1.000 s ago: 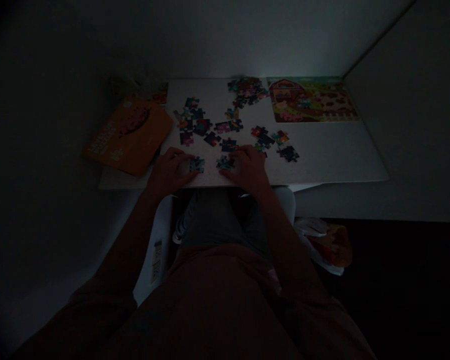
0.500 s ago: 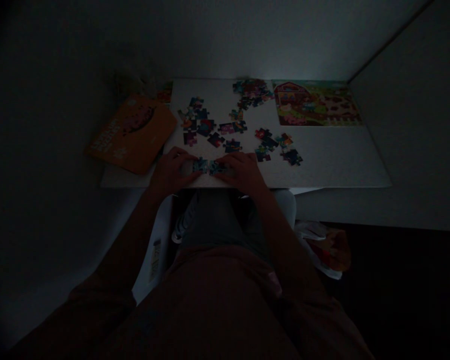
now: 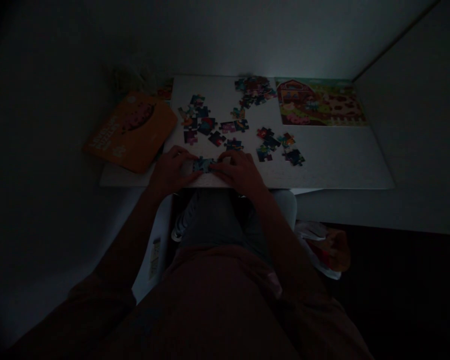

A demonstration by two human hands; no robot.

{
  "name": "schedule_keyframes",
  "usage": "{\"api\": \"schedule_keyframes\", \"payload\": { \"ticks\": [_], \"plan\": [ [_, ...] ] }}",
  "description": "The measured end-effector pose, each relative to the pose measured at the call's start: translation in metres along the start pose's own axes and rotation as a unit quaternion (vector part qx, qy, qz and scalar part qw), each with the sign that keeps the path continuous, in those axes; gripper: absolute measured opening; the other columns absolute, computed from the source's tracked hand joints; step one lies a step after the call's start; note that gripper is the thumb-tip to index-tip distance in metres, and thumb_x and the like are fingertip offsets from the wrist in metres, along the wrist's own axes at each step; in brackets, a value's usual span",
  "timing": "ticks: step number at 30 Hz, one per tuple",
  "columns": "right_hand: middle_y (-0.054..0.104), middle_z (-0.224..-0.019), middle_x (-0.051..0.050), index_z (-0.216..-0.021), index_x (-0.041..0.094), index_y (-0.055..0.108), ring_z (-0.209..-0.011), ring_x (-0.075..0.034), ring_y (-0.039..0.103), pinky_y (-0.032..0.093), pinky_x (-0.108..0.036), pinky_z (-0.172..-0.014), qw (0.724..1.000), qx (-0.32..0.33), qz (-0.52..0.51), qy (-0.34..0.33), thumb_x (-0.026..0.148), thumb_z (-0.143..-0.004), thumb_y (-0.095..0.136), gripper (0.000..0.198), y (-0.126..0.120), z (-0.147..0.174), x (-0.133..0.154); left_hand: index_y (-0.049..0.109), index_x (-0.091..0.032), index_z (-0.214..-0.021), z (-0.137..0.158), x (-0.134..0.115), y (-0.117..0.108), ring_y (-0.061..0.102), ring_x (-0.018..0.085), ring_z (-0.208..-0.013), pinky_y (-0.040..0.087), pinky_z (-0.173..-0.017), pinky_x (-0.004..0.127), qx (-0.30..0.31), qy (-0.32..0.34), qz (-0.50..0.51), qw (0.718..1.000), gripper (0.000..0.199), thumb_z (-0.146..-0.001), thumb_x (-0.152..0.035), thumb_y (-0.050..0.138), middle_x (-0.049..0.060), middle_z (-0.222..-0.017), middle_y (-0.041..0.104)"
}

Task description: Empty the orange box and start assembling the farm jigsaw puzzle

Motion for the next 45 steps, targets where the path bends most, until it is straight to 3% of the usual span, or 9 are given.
{"api": "schedule_keyframes", "payload": {
  "ticks": [8, 13, 16, 21, 25, 31, 37, 45],
  "plan": [
    [0.080, -0.161, -0.011, -0.154, 0.045, 0.092, -0.134, -0.039, 0.072, 0.055, -0.060, -0.118, 1.000, 0.003, 0.028, -0.009, 0.047, -0.130, 0.071, 0.033, 0.001, 0.004, 0.004, 0.092, -0.035, -0.150, 0.004, -0.001, 0.000, 0.079, 0.026, -0.103, 0.063, -0.102, 0.050, 0.023, 0.062, -0.007, 0.998, 0.037, -0.120, -0.052, 0.079, 0.013, -0.149, 0.079],
    [0.076, -0.164, -0.012, -0.158, 0.045, 0.090, -0.133, -0.039, 0.073, 0.055, -0.062, -0.120, 1.000, -0.007, 0.020, 0.000, 0.047, -0.128, 0.072, 0.034, 0.004, 0.006, 0.004, 0.092, -0.041, -0.152, 0.006, -0.005, -0.001, 0.079, 0.028, -0.106, 0.064, -0.104, 0.051, 0.048, 0.090, -0.025, 0.994, 0.037, -0.123, -0.053, 0.074, 0.012, -0.150, 0.080],
    [0.077, -0.157, -0.014, -0.157, 0.040, 0.087, -0.136, -0.041, 0.074, 0.056, -0.065, -0.124, 0.998, -0.064, -0.013, 0.016, 0.047, -0.125, 0.074, 0.035, 0.003, 0.010, -0.002, 0.095, -0.043, -0.148, 0.005, -0.008, -0.002, 0.079, 0.029, -0.107, 0.064, -0.104, 0.053, 0.052, 0.089, -0.034, 0.994, 0.034, -0.123, -0.052, 0.073, 0.012, -0.151, 0.080],
    [0.080, -0.145, -0.020, -0.146, 0.031, 0.083, -0.132, -0.047, 0.075, 0.058, -0.073, -0.122, 0.975, -0.194, -0.036, 0.099, 0.059, -0.120, 0.072, 0.040, -0.019, 0.033, -0.040, 0.097, -0.040, -0.138, 0.004, -0.006, -0.001, 0.078, 0.027, -0.101, 0.065, -0.101, 0.051, 0.046, 0.075, -0.024, 0.996, 0.031, -0.123, -0.053, 0.074, 0.011, -0.150, 0.083],
    [0.081, -0.140, -0.021, -0.142, 0.032, 0.084, -0.126, -0.048, 0.077, 0.055, -0.077, -0.121, 0.956, -0.235, 0.004, 0.174, 0.073, -0.118, 0.072, 0.049, -0.045, 0.065, -0.082, 0.098, -0.035, -0.131, 0.004, -0.002, 0.000, 0.080, 0.024, -0.094, 0.068, -0.097, 0.050, 0.013, 0.073, 0.008, 0.997, 0.031, -0.121, -0.056, 0.077, 0.012, -0.148, 0.084],
    [0.080, -0.143, -0.022, -0.149, 0.031, 0.085, -0.139, -0.051, 0.074, 0.059, -0.075, -0.116, 0.962, -0.190, 0.060, 0.186, 0.074, -0.115, 0.074, 0.056, -0.047, 0.087, -0.113, 0.087, -0.031, -0.157, 0.002, 0.001, 0.001, 0.087, 0.038, -0.129, 0.073, -0.111, 0.057, -0.013, 0.060, 0.011, 0.998, 0.051, -0.117, -0.061, 0.081, 0.016, -0.150, 0.084],
    [0.074, -0.153, -0.021, -0.166, 0.035, 0.081, -0.141, -0.049, 0.070, 0.059, -0.071, -0.116, 0.963, -0.146, 0.119, 0.190, 0.077, -0.117, 0.076, 0.065, -0.037, 0.080, -0.110, 0.089, -0.032, -0.147, 0.001, 0.007, 0.001, 0.088, 0.039, -0.121, 0.075, -0.105, 0.061, -0.021, 0.057, 0.026, 0.998, 0.051, -0.119, -0.072, 0.076, 0.016, -0.146, 0.086],
    [0.075, -0.156, -0.020, -0.156, 0.031, 0.086, -0.146, -0.049, 0.068, 0.054, -0.070, -0.125, 0.959, -0.078, 0.124, 0.241, 0.060, -0.119, 0.080, 0.047, -0.044, 0.076, -0.100, 0.090, -0.031, -0.142, -0.001, 0.008, -0.005, 0.087, 0.033, -0.119, 0.074, -0.106, 0.051, -0.002, 0.031, 0.042, 0.999, 0.037, -0.115, -0.056, 0.084, 0.011, -0.143, 0.087]
  ]
}}
Point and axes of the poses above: each hand's wrist, its own z-axis away from the middle knuckle, its own y-axis out of the palm, x = y × z, the point moved 2 cm from there along -z, towards the middle knuckle
